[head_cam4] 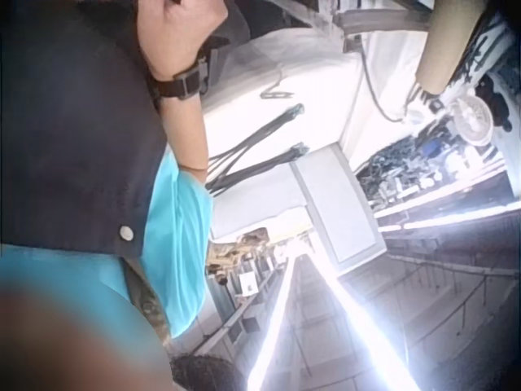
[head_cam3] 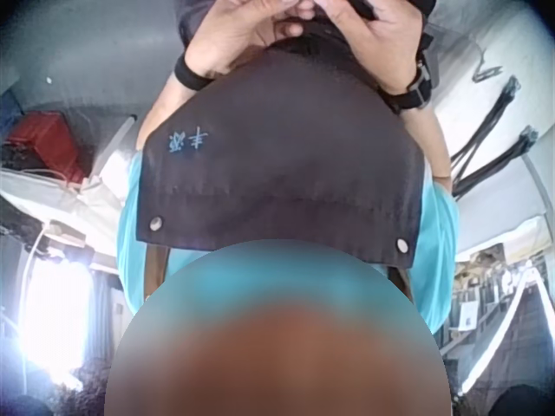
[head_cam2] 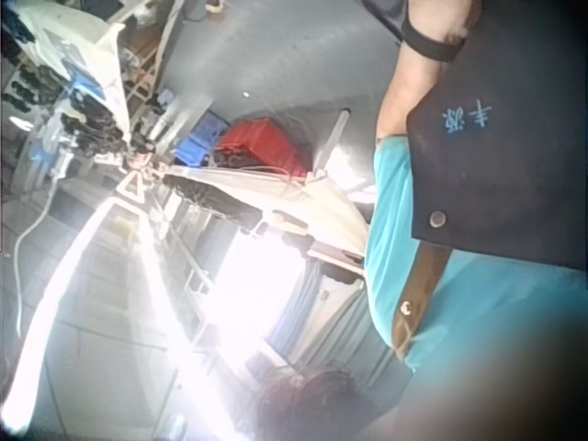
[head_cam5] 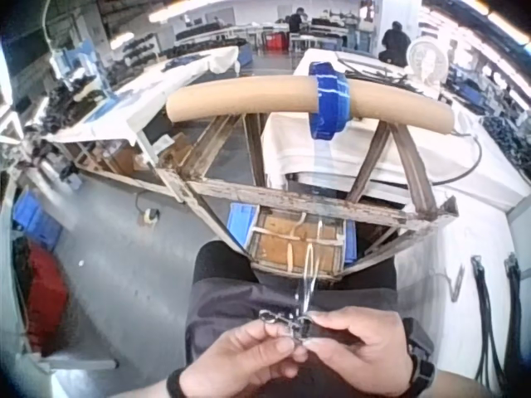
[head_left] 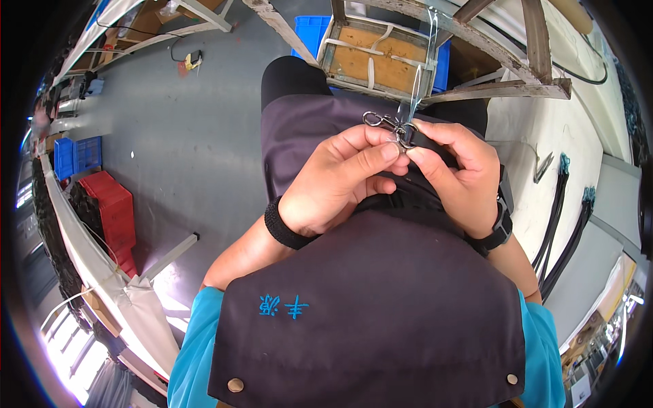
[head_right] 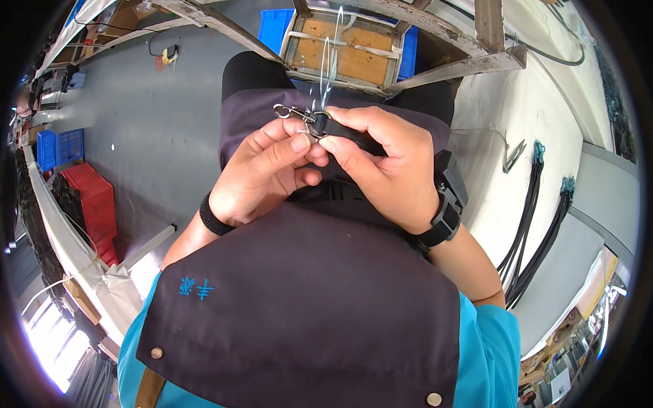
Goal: Applying protective plastic film and hardware to leather straps.
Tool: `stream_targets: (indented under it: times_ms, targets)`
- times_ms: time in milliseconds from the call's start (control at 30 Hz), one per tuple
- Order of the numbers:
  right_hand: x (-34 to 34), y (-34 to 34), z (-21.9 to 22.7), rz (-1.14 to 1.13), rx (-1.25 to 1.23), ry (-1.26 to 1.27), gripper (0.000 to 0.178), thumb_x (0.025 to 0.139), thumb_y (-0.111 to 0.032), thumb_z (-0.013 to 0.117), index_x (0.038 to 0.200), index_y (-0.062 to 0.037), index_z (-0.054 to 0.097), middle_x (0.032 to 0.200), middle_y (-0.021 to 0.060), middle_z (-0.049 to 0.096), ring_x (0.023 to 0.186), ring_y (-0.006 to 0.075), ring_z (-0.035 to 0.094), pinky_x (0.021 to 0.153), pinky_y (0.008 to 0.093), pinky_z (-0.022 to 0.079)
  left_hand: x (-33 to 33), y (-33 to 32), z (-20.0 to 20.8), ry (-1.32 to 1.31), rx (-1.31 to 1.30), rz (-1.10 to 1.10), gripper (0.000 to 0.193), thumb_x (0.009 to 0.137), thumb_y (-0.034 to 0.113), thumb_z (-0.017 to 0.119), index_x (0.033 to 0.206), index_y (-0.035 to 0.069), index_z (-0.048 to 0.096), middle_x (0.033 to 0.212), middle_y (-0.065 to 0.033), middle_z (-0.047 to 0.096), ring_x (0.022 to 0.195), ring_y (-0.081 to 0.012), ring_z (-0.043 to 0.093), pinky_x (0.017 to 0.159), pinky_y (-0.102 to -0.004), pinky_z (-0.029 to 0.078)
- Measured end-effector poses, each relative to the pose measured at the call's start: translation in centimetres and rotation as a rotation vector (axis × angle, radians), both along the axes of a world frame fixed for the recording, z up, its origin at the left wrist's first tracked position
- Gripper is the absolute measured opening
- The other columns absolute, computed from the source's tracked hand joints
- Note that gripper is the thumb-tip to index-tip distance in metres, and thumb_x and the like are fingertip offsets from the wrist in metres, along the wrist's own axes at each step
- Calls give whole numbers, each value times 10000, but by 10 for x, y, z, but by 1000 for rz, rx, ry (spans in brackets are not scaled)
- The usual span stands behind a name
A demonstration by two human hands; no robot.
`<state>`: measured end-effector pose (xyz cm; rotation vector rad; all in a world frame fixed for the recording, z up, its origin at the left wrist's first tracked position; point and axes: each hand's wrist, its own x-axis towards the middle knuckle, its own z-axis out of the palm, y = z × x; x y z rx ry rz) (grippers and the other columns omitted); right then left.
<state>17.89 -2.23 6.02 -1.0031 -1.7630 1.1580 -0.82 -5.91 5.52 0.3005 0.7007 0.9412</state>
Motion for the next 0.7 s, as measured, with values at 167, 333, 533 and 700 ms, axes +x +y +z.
stream_targets:
  times_ms: [167, 333, 533, 700]
  targets:
    - [1, 2, 1, -25, 87, -100, 251, 775, -47, 693, 1015, 9, 649, 872, 115, 675, 776, 170, 655, 695, 250, 504, 2, 0, 6, 424, 143, -30, 126, 921, 151, 568, 997, 52, 587, 866, -47, 647, 800, -113, 610, 706, -244, 477]
    - [0, 3, 4, -33, 167, -152, 247, 754, -34, 699, 993, 8, 655, 857, 125, 673, 753, 193, 657, 674, 254, 507, 2, -2, 3, 454, 168, -13, 131, 920, 156, 571, 977, 39, 589, 845, -50, 646, 777, -100, 597, 688, -220, 460]
    - [5, 5, 5, -23, 28, -141, 221, 761, -21, 692, 975, 18, 649, 846, 111, 676, 743, 146, 646, 666, 241, 500, -5, -5, 1, 430, 312, -17, 112, 869, 86, 630, 950, 22, 585, 863, -40, 621, 786, -97, 582, 692, -229, 466]
    - [7, 4, 6, 24, -212, 49, 163, 810, -28, 662, 959, 34, 642, 847, 58, 677, 757, 77, 610, 683, 218, 487, -16, 8, -2, 1406, 1256, 267, 412, 660, -1, 784, 1013, 33, 572, 907, -81, 576, 787, -197, 570, 689, -286, 471]
